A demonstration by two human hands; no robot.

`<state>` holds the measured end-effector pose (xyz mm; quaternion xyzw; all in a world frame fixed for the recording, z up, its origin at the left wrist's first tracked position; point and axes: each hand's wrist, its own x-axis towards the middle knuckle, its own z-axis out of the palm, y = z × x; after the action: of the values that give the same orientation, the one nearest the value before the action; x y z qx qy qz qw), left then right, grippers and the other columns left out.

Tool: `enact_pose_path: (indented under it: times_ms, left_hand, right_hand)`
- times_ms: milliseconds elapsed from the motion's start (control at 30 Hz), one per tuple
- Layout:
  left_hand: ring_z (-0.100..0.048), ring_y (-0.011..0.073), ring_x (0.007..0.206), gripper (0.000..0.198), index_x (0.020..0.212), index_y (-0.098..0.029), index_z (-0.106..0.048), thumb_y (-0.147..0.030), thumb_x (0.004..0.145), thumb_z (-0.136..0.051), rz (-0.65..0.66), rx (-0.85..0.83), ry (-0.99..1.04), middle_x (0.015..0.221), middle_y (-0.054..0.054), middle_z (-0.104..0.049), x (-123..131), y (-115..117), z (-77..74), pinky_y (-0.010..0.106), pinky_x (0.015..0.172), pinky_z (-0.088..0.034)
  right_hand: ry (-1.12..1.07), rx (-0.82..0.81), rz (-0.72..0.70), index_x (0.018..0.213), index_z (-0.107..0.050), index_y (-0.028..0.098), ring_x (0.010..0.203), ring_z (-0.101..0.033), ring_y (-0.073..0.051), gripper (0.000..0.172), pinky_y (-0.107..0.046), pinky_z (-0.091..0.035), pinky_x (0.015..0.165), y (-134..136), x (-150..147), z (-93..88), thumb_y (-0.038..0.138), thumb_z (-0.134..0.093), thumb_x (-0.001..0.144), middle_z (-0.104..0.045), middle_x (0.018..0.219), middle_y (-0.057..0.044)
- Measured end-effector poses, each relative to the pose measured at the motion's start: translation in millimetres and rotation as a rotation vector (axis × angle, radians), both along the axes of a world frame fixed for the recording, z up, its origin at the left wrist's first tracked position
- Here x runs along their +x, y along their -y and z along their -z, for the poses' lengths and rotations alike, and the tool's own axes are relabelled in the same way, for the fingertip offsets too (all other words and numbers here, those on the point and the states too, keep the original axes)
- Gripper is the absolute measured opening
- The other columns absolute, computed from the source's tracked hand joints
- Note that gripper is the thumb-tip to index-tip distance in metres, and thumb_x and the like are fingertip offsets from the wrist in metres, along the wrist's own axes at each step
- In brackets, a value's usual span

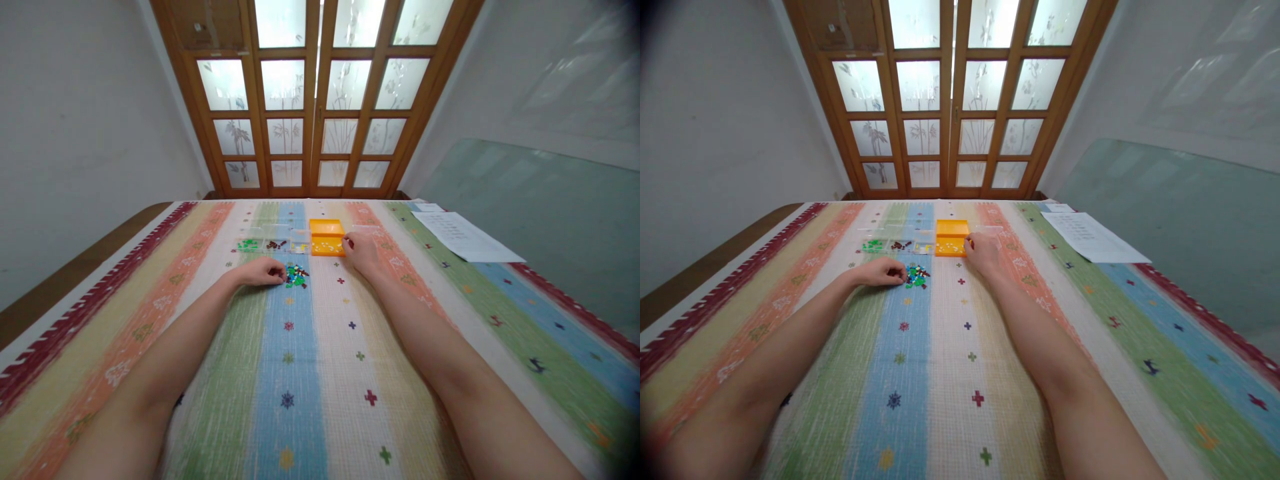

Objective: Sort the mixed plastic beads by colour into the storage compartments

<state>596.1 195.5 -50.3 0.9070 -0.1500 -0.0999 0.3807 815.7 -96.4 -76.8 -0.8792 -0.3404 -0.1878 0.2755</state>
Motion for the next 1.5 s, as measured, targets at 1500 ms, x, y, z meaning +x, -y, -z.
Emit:
enact_pose_path:
  times_ms: [1500]
  left_hand:
    - [-0.053, 0.0134, 0.067, 0.03, 0.087, -0.017, -0.065, -0.046, 0.08, -0.071, -0.756, -0.431, 0.412, 0.075, 0.0, -0.061, 14.2, -47.4, 23.8, 0.025, 0.065, -0.042]
  right_hand:
    - [0.014, -0.048, -0.143, 0.095, -0.071, 0.02, 0.087, -0.062, -0.022, 0.019, -0.031, -0.042, 0.079, -7.6, -13.0, 1.7, 0.025, -0.053, 0.097, -0.073, 0.096, -0.009]
